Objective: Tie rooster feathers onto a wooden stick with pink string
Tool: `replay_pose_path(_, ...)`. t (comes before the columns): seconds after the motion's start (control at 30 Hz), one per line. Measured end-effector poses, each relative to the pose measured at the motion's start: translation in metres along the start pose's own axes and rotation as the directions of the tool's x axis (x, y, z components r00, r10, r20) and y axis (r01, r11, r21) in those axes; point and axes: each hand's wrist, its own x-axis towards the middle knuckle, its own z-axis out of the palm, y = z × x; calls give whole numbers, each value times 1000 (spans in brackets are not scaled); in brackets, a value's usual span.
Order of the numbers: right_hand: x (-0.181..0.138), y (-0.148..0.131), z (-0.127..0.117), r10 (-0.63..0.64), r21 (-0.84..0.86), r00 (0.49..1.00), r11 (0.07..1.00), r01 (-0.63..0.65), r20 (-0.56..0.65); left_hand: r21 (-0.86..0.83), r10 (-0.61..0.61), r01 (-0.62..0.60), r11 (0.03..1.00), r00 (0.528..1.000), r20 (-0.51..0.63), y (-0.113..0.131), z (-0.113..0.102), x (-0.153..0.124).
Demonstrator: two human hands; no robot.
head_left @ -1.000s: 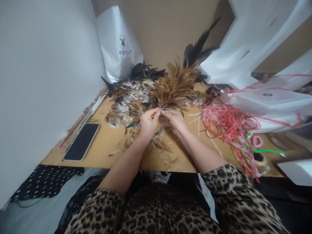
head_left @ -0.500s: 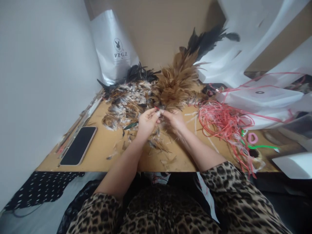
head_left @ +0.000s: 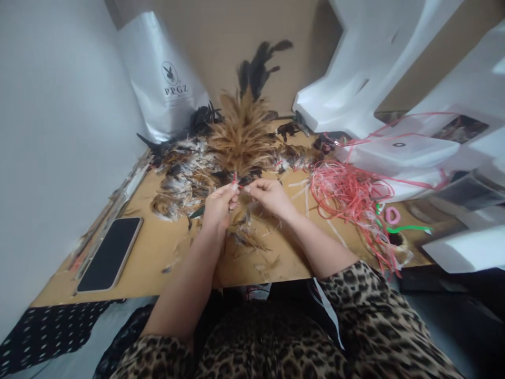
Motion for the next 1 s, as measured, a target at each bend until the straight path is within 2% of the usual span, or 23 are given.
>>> replay_pose_path(0.1, -3, -1, -21, 29, -74, 984, 997, -17, 177, -58, -90, 92, 994, 995, 32, 2, -3, 2)
replay_pose_path(0.17, -5, -1, -43, 89, -111, 934, 992, -53, 347, -82, -156, 162, 983, 985, 71, 1, -4, 3)
replay_pose_path(0.23, -4, 1, -70, 181, -188, 883, 976, -108, 433, -112, -206, 215, 970, 975, 85, 0, -4, 3)
replay_pose_path(0.27, -2, 4, -84, 236, -247, 883, 959, -143, 405, -133, -224, 234, 963, 971, 83, -1, -4, 4)
replay_pose_path(0.3, 1, 7, -97, 274, -297, 912, 937, -183, 304, -153, -239, 248, 957, 968, 77, -1, -4, 4)
replay_pose_path(0.37, 11, 18, -118, 257, -348, 965, 902, -255, -42, -183, -259, 267, 946, 963, 69, -3, -4, 5)
replay_pose_path(0.43, 27, 31, -133, 178, -388, 919, 866, -316, -352, -191, -269, 280, 941, 960, 81, -5, -5, 6)
replay_pose_path(0.5, 45, 43, -141, 103, -482, 863, 794, -371, -495, -190, -271, 285, 939, 958, 96, -7, -5, 7)
replay_pose_path(0.63, 75, 58, -143, 43, -607, 786, 610, -510, -617, -203, -261, 277, 939, 960, 103, -14, -8, 9)
replay_pose_path(0.77, 90, 64, -141, 122, -581, 731, 525, -621, -671, -240, -265, 283, 929, 959, 106, -18, -11, 13)
replay_pose_path(0.9, 94, 67, -142, 153, -559, 704, 502, -660, -693, -264, -282, 303, 916, 953, 115, -21, -13, 17)
replay_pose_path(1.0, 91, 67, -146, 126, -511, 697, 591, -625, -706, -278, -292, 313, 908, 950, 113, -22, -13, 18)
